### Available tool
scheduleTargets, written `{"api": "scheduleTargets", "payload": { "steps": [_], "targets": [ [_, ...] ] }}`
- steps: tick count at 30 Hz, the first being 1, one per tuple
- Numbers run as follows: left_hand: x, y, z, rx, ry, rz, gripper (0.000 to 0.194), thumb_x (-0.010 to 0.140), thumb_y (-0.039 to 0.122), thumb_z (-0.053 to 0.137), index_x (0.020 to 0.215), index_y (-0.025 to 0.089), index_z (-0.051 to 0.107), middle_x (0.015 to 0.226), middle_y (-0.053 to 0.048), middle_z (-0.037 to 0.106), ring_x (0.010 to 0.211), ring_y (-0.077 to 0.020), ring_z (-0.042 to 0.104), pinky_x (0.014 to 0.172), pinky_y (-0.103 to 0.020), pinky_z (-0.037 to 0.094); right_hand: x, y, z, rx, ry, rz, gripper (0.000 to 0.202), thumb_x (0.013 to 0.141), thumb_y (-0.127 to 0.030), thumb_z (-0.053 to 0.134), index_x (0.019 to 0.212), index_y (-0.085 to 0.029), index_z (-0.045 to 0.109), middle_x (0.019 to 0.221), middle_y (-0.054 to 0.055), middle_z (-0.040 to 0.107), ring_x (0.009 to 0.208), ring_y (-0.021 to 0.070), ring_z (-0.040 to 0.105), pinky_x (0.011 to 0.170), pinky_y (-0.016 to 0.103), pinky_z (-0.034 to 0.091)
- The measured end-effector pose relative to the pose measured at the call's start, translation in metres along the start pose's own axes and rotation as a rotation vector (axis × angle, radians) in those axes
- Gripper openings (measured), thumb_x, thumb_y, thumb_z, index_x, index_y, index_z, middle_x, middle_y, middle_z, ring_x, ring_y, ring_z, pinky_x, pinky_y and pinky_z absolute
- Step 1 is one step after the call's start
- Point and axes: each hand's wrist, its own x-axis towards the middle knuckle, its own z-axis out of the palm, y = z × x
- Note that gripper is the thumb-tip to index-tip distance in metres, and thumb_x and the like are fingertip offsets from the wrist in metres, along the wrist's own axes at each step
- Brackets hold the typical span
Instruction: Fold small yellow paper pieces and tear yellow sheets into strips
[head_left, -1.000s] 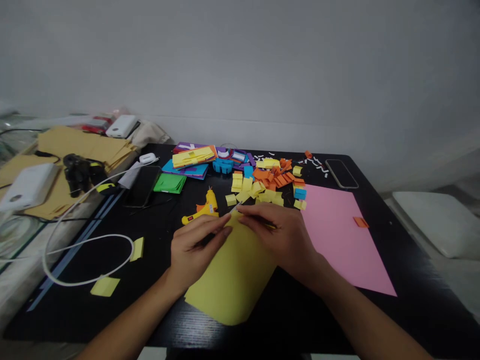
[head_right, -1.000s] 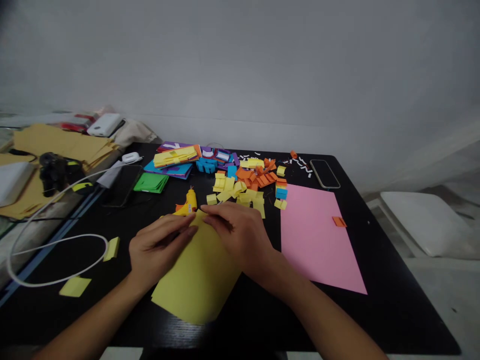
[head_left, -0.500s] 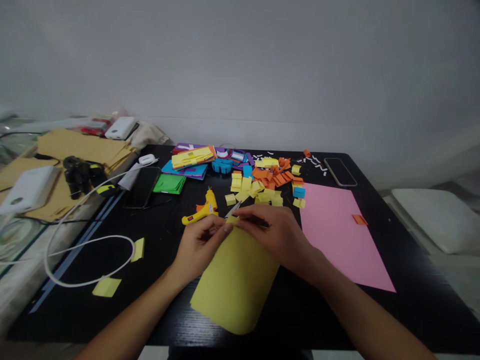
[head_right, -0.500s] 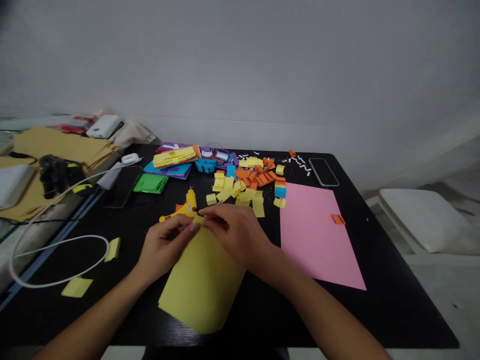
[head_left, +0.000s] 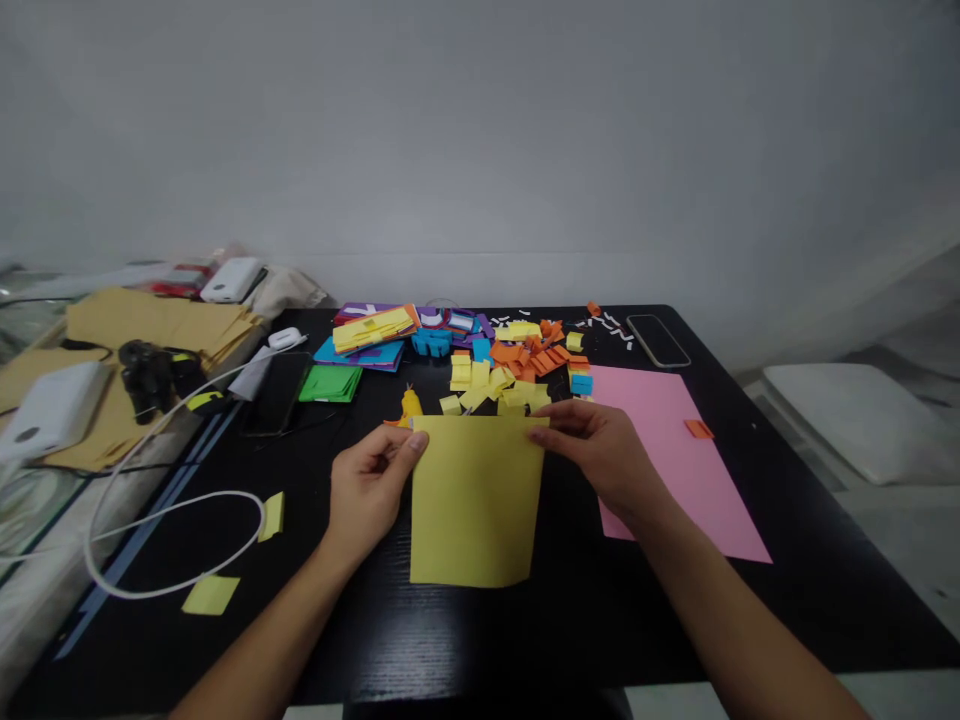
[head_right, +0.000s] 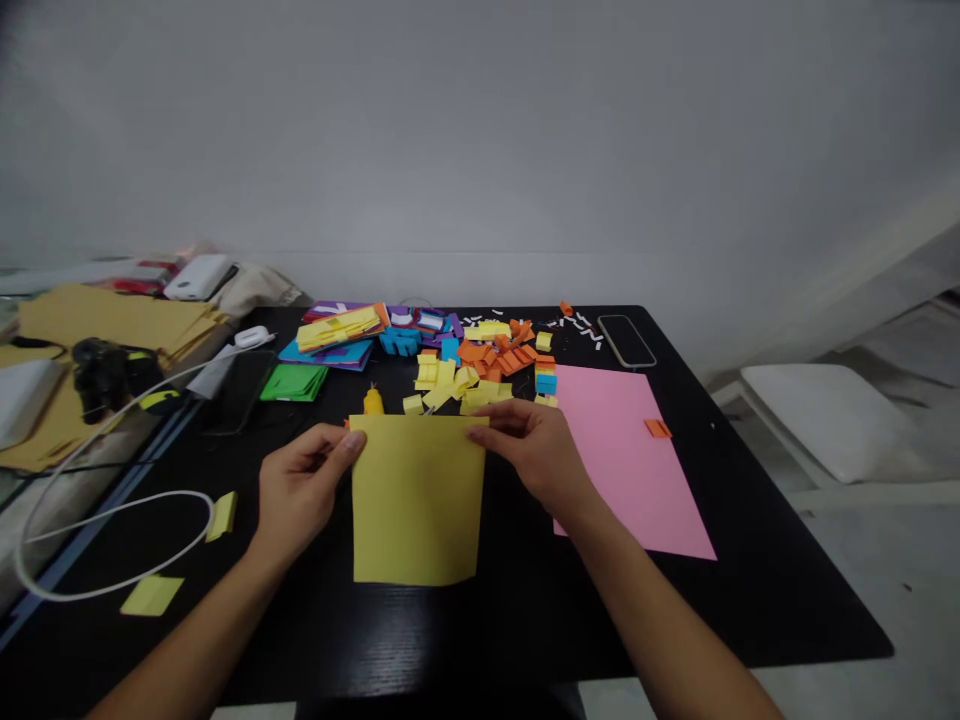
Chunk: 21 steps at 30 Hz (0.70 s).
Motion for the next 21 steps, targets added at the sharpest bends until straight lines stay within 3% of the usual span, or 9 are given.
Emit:
{"api": "scheduleTargets", "payload": {
  "steps": [4, 10, 14, 21],
  "targets": [
    [-0.002, 0.002, 0.001, 0.023, -0.001, 0.031, 0.027, 0.09, 0.039, 0.073, 0.077, 0.016, 0.076, 0.059, 0.001, 0.066, 0.05, -0.0101, 0.054, 0.047, -0.018, 0.043, -0.01, 0.003, 0.001, 0.035, 0.047, -0.02, 0.035, 0.073, -0.046, 0.088, 0.095, -0.019, 0.081, 0.094, 0.01, 0.083, 0.092, 0.027, 0.079, 0.09, 0.045, 0.063],
    [-0.009, 0.009, 0.004, 0.061, 0.065, 0.089, 0.024, 0.09, 0.036, 0.074, 0.076, 0.017, 0.076, 0.059, 0.002, 0.065, 0.05, -0.0095, 0.053, 0.046, -0.018, 0.042, -0.019, 0.005, 0.007, 0.153, 0.045, -0.071, 0.037, 0.085, -0.052, 0.077, 0.102, -0.019, 0.081, 0.096, 0.009, 0.082, 0.087, 0.0254, 0.079, 0.082, 0.041, 0.065],
    [-0.021, 0.012, 0.005, 0.051, 0.111, 0.064, 0.023, 0.09, 0.035, 0.073, 0.075, 0.017, 0.075, 0.06, 0.001, 0.067, 0.051, -0.0102, 0.056, 0.047, -0.017, 0.045, -0.025, 0.003, 0.011, 0.079, -0.069, -0.026, 0.035, 0.081, -0.051, 0.081, 0.092, -0.018, 0.081, 0.092, 0.008, 0.082, 0.085, 0.0246, 0.077, 0.079, 0.037, 0.063],
    [-0.045, 0.011, -0.004, 0.036, 0.129, 0.024, 0.023, 0.09, 0.035, 0.073, 0.075, 0.017, 0.074, 0.061, 0.001, 0.067, 0.052, -0.0107, 0.056, 0.048, -0.017, 0.046, -0.031, 0.0, 0.011, 0.016, -0.063, 0.013, 0.03, 0.077, -0.049, 0.083, 0.081, -0.019, 0.079, 0.082, 0.005, 0.08, 0.078, 0.0212, 0.075, 0.071, 0.031, 0.059]
  ]
}}
